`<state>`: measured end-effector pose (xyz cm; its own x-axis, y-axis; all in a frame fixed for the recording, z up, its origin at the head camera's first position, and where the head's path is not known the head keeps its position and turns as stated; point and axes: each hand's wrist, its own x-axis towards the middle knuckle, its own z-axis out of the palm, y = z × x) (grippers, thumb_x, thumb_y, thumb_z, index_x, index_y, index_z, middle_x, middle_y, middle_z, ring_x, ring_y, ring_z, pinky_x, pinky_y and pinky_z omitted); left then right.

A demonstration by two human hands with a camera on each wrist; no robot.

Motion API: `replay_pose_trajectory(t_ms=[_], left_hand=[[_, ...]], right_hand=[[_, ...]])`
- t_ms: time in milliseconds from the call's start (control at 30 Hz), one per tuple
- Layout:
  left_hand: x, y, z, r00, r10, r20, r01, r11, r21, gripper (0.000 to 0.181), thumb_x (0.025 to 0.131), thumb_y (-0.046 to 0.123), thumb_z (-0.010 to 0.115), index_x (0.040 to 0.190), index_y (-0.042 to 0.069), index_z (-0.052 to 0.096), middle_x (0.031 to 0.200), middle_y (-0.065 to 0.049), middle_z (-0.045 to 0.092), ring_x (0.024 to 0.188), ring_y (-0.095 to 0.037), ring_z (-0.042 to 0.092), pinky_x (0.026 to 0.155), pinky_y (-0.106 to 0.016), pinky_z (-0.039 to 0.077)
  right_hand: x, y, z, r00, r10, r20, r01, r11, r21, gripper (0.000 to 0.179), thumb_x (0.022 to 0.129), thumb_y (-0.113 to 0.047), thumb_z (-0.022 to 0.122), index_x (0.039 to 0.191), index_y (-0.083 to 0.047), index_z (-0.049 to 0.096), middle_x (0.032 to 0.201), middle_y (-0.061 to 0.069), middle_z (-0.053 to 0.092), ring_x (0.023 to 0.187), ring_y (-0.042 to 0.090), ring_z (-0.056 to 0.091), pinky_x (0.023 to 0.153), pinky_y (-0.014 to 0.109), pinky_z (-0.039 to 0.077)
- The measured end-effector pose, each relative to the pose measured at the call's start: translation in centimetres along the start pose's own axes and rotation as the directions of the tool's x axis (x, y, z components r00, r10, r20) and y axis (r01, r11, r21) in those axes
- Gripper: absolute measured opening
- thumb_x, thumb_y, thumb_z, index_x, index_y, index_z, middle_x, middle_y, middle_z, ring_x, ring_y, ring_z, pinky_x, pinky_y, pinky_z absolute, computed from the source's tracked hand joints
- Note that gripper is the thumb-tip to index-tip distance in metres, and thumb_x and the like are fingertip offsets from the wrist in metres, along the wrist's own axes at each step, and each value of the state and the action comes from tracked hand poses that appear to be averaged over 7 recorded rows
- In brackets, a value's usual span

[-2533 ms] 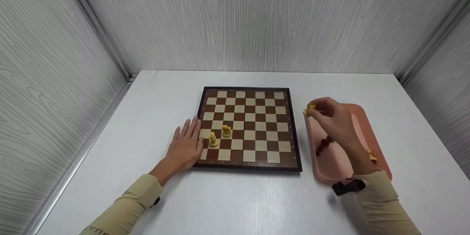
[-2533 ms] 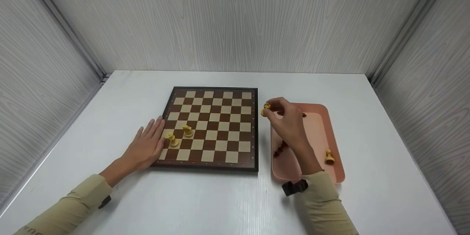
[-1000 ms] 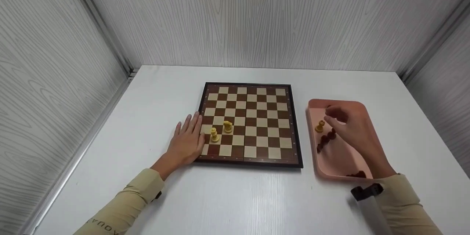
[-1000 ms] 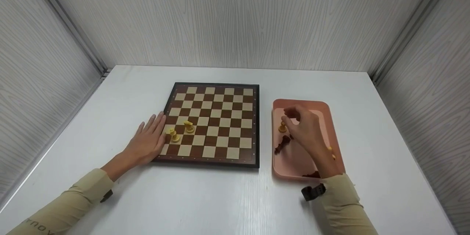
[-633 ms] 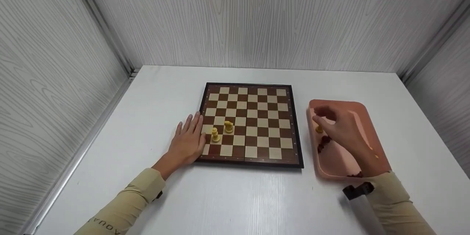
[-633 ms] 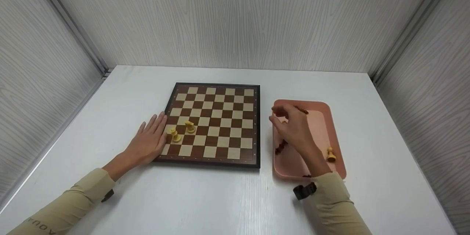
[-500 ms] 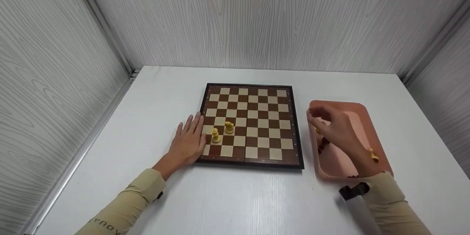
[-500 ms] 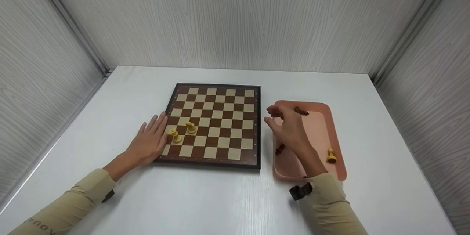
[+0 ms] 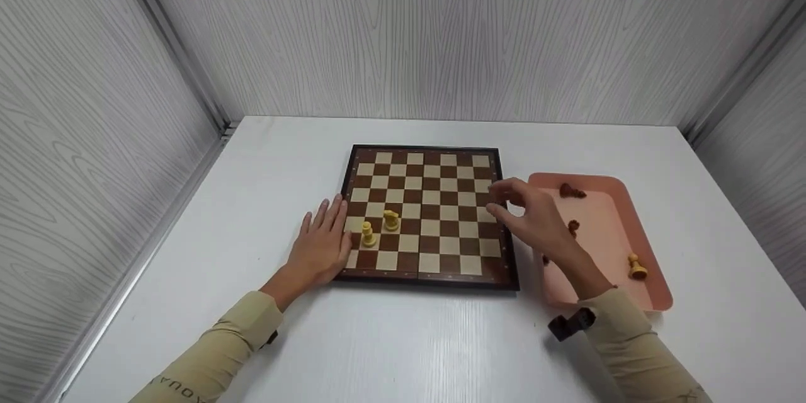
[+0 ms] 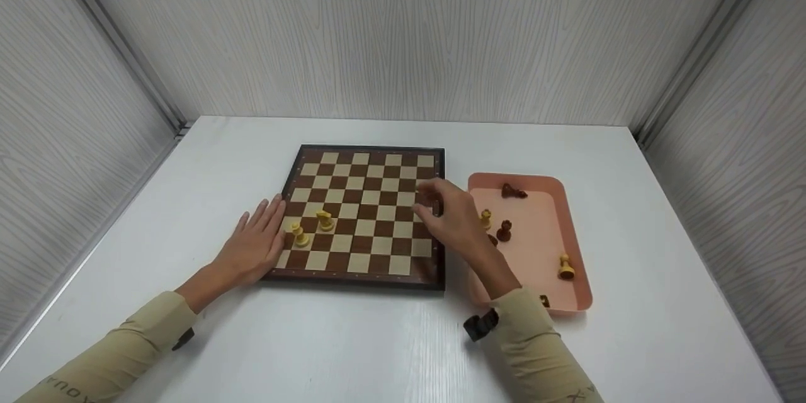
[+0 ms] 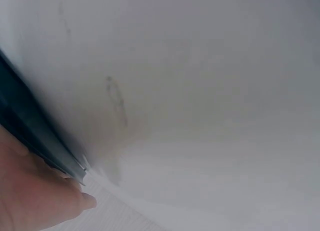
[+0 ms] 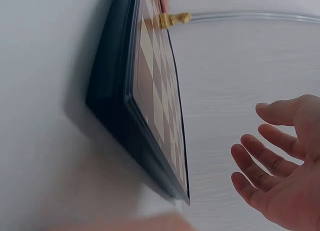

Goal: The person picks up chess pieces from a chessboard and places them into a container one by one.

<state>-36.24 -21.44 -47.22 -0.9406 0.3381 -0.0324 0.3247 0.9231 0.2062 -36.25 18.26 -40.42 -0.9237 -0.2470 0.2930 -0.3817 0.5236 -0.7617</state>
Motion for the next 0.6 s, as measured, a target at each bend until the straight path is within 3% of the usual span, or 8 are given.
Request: replay_pose_trajectory(t_ms=[233, 600], left_hand=[[0.0, 0.0, 0.1, 1.0, -0.004, -0.019, 0.004, 1.0, 0.003, 0.063, 0.111, 0.032, 0.026, 0.163, -0.001, 0.013, 0.171, -0.016, 0.01, 0.156, -0.037, 0.009, 0.123, -0.058, 0.011], [0.0, 0.0, 0.2, 1.0, -0.008, -0.028, 0.008, 1.0, -0.014, 0.064, 0.11, 0.032, 0.027, 0.163, -0.001, 0.014, 0.171, -0.016, 0.01, 0.157, -0.037, 0.009, 0.123, -0.057, 0.01]], right_hand=[[1.2, -1.1, 2.2, 0.999, -0.05, 0.01, 0.049, 0.998, 0.04, 0.032, 0.095, -0.014, 0.075, 0.125, -0.003, 0.067, 0.117, 0.013, 0.07, 0.105, 0.029, 0.068, 0.09, 0.051, 0.055], [2.4, -1.8, 5.5, 0.996, -0.077, 0.035, 0.074, 0.994, 0.082, 0.035, 0.095, -0.014, 0.075, 0.126, 0.0, 0.066, 0.121, 0.019, 0.068, 0.114, 0.034, 0.065, 0.098, 0.054, 0.051]])
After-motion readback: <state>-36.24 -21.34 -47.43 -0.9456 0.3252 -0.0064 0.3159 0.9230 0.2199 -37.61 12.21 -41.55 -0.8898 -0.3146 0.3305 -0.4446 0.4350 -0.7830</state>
